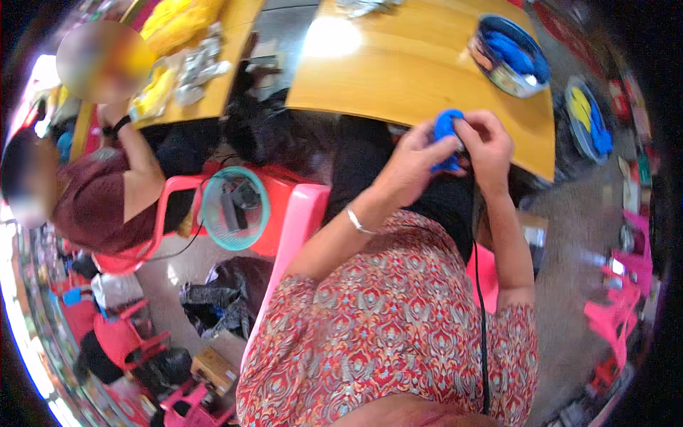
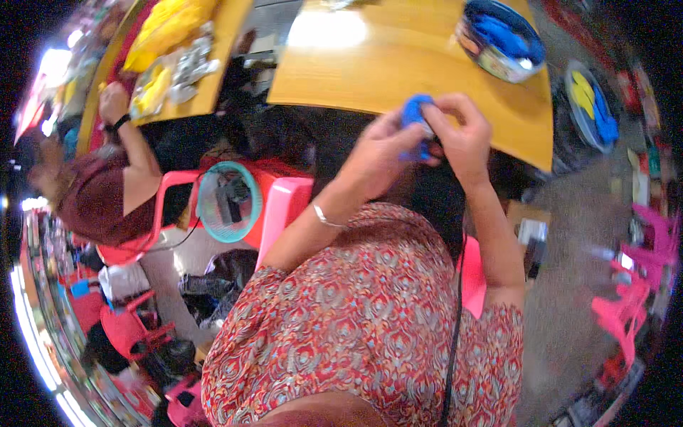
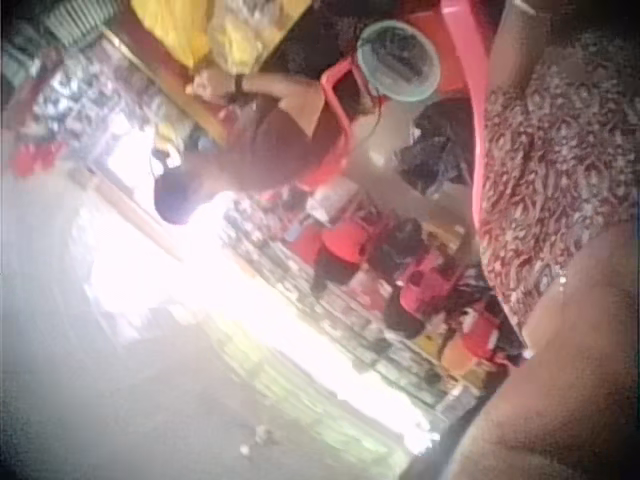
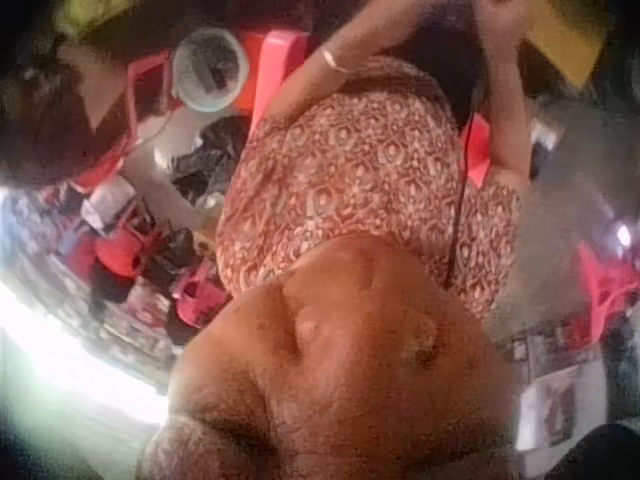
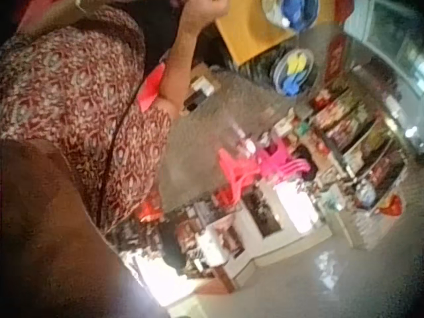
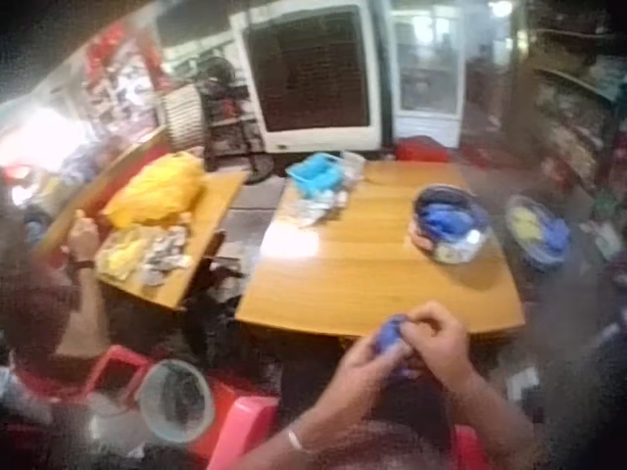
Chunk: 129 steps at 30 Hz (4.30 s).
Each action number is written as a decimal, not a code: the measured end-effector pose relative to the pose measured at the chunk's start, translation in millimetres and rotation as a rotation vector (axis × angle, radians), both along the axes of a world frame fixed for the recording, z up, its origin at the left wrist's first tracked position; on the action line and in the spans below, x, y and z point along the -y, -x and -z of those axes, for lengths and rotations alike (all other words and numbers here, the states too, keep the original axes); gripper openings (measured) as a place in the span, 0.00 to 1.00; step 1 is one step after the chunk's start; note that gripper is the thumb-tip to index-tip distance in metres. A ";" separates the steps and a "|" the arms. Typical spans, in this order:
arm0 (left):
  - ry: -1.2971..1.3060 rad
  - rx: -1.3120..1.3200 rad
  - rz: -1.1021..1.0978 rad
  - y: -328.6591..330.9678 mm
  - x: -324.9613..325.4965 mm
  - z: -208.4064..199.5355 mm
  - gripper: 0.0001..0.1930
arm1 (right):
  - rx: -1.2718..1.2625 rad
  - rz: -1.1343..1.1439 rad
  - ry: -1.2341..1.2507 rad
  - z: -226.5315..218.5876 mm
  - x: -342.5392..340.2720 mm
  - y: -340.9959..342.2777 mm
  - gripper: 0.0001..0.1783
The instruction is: Hand-assemble shoe components by inserting padding into fabric pockets.
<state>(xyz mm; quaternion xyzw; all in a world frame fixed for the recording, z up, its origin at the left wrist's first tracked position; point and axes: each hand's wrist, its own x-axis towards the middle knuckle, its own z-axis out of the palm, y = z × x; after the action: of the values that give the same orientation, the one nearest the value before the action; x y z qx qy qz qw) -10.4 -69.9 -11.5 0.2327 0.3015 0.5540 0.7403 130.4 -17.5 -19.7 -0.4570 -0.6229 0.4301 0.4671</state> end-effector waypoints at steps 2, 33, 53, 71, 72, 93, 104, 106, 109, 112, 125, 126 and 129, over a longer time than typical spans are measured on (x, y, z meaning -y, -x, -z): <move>-0.083 -0.211 -0.133 3.8 -1.2 -5.1 0.16 | -0.062 -0.026 0.029 -0.8 -5.7 -1.1 0.07; -0.381 -1.175 -0.464 10.8 9.3 13.7 0.09 | 0.164 -0.257 -0.113 -13.3 9.6 3.0 0.05; 0.002 -0.161 -0.355 26.7 -6.2 -7.3 0.17 | -0.227 -0.336 0.326 -6.0 5.4 10.9 0.15; -0.039 0.244 -0.364 18.5 -3.5 -10.0 0.08 | 0.367 -0.233 -0.506 -33.6 24.6 17.3 0.16; -0.056 0.245 -0.361 17.8 -3.1 -10.7 0.09 | 0.400 -0.217 -0.538 -33.5 23.7 17.3 0.15; -0.209 -0.234 -0.302 12.5 0.5 -9.6 0.08 | -0.204 -0.212 0.209 -12.9 15.4 9.5 0.07; -0.628 -0.630 -0.453 5.8 0.1 -6.2 0.02 | -0.002 -0.165 -0.014 -15.0 5.3 9.5 0.09; -0.696 -0.543 -0.447 6.5 -0.1 -5.4 0.01 | -0.036 -0.204 -0.056 -15.1 4.0 6.8 0.09; -0.527 -0.415 -0.473 -6.6 2.7 -7.6 0.02 | -0.136 -0.231 0.006 -15.4 4.5 4.7 0.10; -0.474 -0.444 -0.473 -3.3 3.2 -3.8 0.02 | 0.141 -0.133 -0.193 -15.3 6.3 5.8 0.10; 0.023 -0.028 -0.520 4.1 -3.4 -0.9 0.07 | 0.284 -0.261 -0.500 -20.4 22.6 6.2 0.17; 0.050 -0.009 -0.519 5.0 -4.1 -0.7 0.07 | 0.283 -0.266 -0.501 -20.5 23.3 5.7 0.17; 0.083 -0.013 -0.508 4.5 -1.9 -2.2 0.07 | 0.462 -0.351 -0.604 -19.7 26.3 2.7 0.19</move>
<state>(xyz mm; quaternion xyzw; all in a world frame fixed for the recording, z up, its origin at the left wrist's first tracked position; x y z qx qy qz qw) -14.9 -68.1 -9.3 0.1224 0.3773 0.7079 0.5844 127.7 -43.8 0.0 -0.2709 -0.8778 0.1876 0.3478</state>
